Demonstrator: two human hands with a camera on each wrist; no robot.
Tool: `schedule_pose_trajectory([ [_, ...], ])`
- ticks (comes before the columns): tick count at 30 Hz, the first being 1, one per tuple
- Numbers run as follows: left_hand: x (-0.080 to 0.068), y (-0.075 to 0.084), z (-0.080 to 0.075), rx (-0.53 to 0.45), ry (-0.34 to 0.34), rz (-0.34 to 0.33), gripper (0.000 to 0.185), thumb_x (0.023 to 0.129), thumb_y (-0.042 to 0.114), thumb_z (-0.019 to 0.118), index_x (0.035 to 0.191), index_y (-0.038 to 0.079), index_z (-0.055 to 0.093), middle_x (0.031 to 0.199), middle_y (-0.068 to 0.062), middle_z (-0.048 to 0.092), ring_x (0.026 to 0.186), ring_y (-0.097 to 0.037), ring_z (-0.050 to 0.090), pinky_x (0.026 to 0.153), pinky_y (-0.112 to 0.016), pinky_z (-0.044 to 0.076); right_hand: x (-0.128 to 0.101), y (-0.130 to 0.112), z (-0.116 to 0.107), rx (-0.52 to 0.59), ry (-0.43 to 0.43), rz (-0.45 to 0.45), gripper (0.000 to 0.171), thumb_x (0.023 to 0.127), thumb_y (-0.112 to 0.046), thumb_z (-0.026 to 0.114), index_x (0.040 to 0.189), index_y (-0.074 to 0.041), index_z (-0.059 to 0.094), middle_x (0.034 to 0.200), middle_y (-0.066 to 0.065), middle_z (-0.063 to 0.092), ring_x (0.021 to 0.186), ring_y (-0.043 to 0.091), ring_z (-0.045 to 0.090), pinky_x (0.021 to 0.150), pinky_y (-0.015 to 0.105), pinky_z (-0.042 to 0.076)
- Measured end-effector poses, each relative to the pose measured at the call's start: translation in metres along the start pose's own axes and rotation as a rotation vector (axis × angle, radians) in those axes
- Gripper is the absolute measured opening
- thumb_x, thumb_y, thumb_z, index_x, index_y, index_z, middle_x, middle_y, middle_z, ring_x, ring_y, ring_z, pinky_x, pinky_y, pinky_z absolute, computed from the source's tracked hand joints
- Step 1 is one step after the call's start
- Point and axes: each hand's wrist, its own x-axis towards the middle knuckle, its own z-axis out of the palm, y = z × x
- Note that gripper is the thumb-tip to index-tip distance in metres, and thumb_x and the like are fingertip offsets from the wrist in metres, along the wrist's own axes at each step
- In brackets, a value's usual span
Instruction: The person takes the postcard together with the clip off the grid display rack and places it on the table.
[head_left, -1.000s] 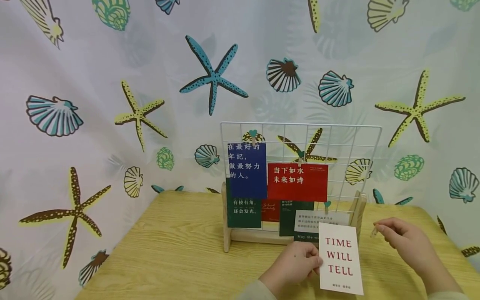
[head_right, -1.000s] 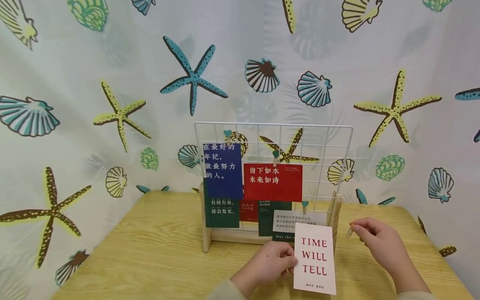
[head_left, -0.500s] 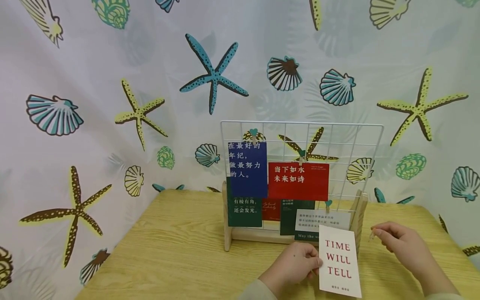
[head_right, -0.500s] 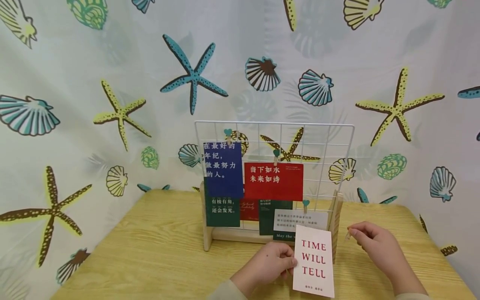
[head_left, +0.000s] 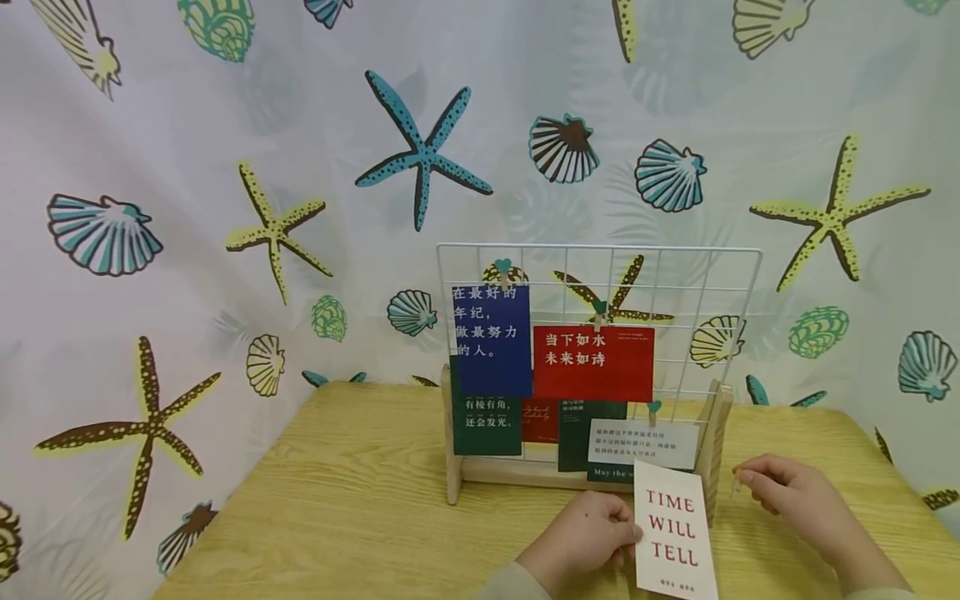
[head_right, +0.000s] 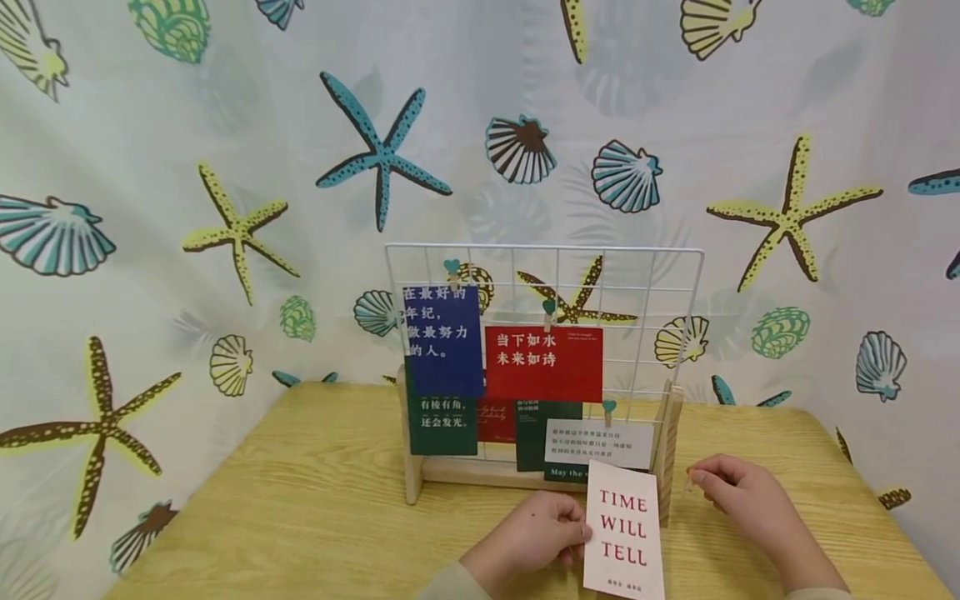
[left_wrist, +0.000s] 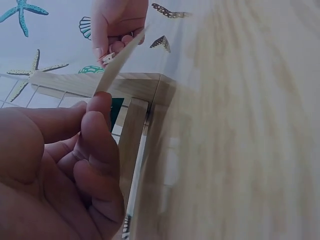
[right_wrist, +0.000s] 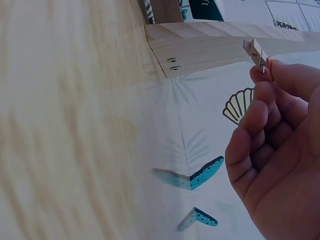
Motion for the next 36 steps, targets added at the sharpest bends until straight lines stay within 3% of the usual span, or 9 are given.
schedule_pose_trajectory([
  [9,0.003,-0.008,0.004,-0.060,-0.045,-0.058,0.020,0.095,0.016,0.070,0.075,0.012,0.069,0.070,-0.003,0.066,0.059,-0.018,0.057,0.061,-0.031,0.039,0.003,0.006,0.001,0.019,-0.043,0.023,0.039,0.106,-0.032,0.056,0.120,0.002,0.065,0.072,0.005,0.050,0.067,0.020,0.050,0.061,0.033,0.041],
  [16,0.003,-0.008,0.004,-0.024,-0.051,-0.084,0.023,0.096,0.018,0.070,0.074,0.011,0.068,0.069,-0.003,0.066,0.059,-0.017,0.059,0.064,-0.031,0.040,0.003,0.010,0.004,-0.009,-0.063,0.074,0.037,0.105,-0.033,0.057,0.119,-0.001,0.067,0.075,0.005,0.053,0.072,0.022,0.052,0.063,0.032,0.042],
  [23,0.003,-0.009,0.005,-0.016,-0.070,-0.129,0.025,0.096,0.022,0.070,0.073,0.011,0.069,0.069,-0.004,0.067,0.058,-0.017,0.059,0.065,-0.032,0.041,0.003,0.011,0.005,-0.031,-0.087,0.064,0.033,0.104,-0.033,0.058,0.115,-0.003,0.068,0.075,0.006,0.054,0.069,0.022,0.051,0.060,0.031,0.041],
  [29,0.003,-0.011,0.004,0.000,-0.089,-0.121,0.027,0.096,0.024,0.070,0.073,0.011,0.069,0.068,-0.004,0.068,0.058,-0.017,0.060,0.064,-0.031,0.042,0.002,0.013,0.008,-0.029,-0.108,0.085,0.032,0.103,-0.032,0.059,0.113,-0.003,0.069,0.076,0.007,0.056,0.069,0.021,0.050,0.060,0.032,0.042],
  [36,0.003,-0.010,0.000,0.038,-0.099,-0.123,0.027,0.096,0.025,0.070,0.073,0.011,0.069,0.067,-0.004,0.067,0.057,-0.017,0.059,0.063,-0.031,0.041,0.003,0.022,0.010,-0.098,-0.142,0.052,0.030,0.103,-0.033,0.060,0.111,-0.007,0.072,0.089,0.003,0.061,0.083,0.019,0.052,0.069,0.032,0.042],
])
